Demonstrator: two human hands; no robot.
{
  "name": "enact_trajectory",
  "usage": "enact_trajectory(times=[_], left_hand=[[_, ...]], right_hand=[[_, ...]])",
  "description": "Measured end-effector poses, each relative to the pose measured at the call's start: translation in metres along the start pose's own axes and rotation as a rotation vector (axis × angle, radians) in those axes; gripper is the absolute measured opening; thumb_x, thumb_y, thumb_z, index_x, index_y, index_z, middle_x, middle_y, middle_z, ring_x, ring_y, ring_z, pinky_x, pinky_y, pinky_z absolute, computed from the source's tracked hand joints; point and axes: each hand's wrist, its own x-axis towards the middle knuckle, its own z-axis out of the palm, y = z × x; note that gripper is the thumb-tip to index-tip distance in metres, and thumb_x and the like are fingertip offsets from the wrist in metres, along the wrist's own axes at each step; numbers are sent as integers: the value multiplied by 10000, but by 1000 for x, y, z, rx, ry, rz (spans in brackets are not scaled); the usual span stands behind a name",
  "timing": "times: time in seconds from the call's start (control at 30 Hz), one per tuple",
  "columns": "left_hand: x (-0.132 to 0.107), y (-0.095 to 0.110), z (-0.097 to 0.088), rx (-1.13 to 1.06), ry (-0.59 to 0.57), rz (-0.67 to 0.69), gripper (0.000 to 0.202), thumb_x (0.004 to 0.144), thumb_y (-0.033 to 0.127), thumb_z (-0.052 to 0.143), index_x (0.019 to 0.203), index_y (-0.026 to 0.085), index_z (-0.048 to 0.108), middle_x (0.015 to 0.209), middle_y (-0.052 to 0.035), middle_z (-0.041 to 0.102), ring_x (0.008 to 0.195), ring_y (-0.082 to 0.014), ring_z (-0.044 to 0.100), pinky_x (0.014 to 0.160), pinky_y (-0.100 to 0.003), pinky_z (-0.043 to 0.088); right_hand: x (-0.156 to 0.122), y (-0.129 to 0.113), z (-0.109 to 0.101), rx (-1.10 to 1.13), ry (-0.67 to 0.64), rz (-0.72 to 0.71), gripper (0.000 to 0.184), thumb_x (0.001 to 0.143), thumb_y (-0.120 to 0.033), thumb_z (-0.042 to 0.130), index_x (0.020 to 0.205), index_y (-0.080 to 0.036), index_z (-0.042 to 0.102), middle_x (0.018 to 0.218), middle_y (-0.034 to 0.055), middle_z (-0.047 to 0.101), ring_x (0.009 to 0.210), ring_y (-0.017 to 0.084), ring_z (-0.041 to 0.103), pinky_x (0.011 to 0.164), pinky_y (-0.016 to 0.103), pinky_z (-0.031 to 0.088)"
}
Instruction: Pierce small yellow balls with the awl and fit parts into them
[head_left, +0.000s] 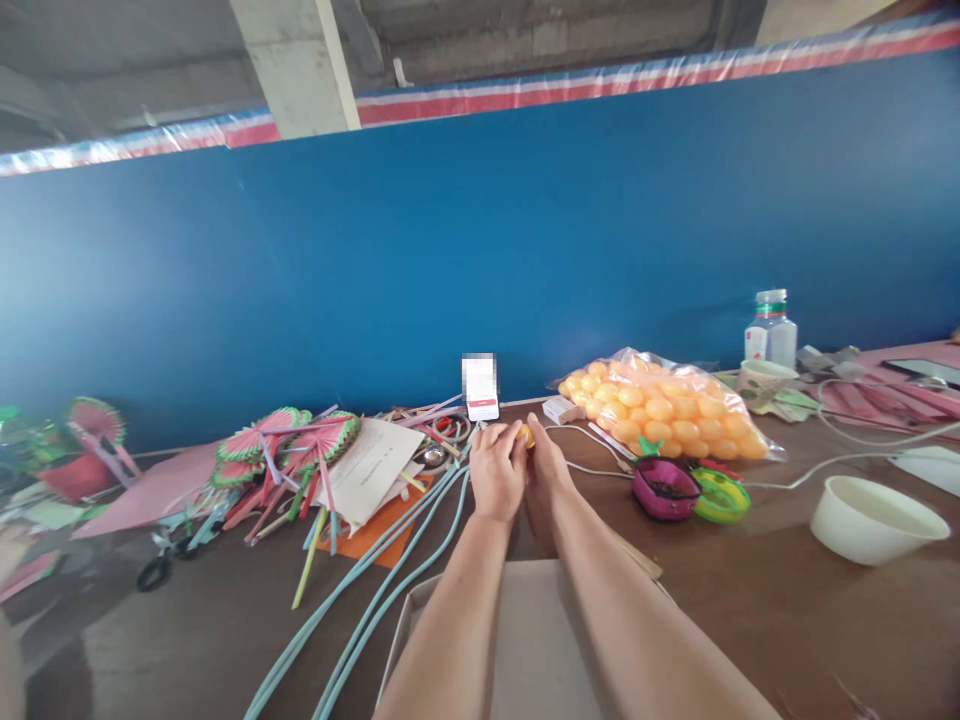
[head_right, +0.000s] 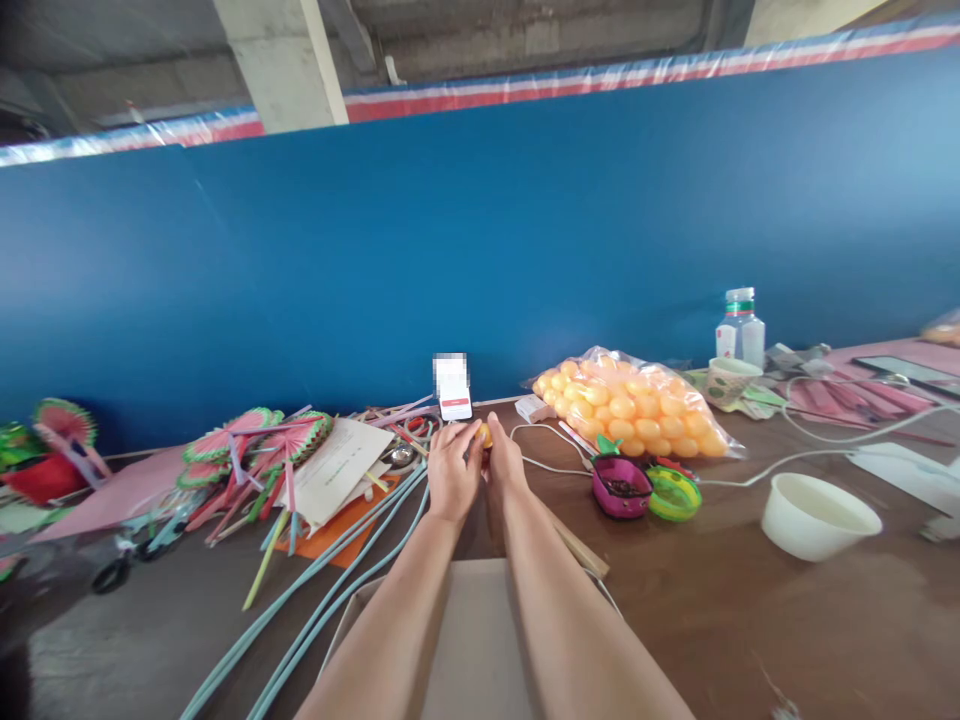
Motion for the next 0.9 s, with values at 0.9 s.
enact_trajectory(times=[0.9], left_hand=[[3, 2, 1, -198, -228, -585, 355, 922, 328, 418, 870, 178, 735, 821, -120, 702, 800, -236, 641, 746, -310, 432]], right_hand=[[16, 13, -15, -684, 22, -433, 446, 778, -576, 524, 920, -200, 718, 902, 50, 723, 904, 229, 646, 812, 312, 480]])
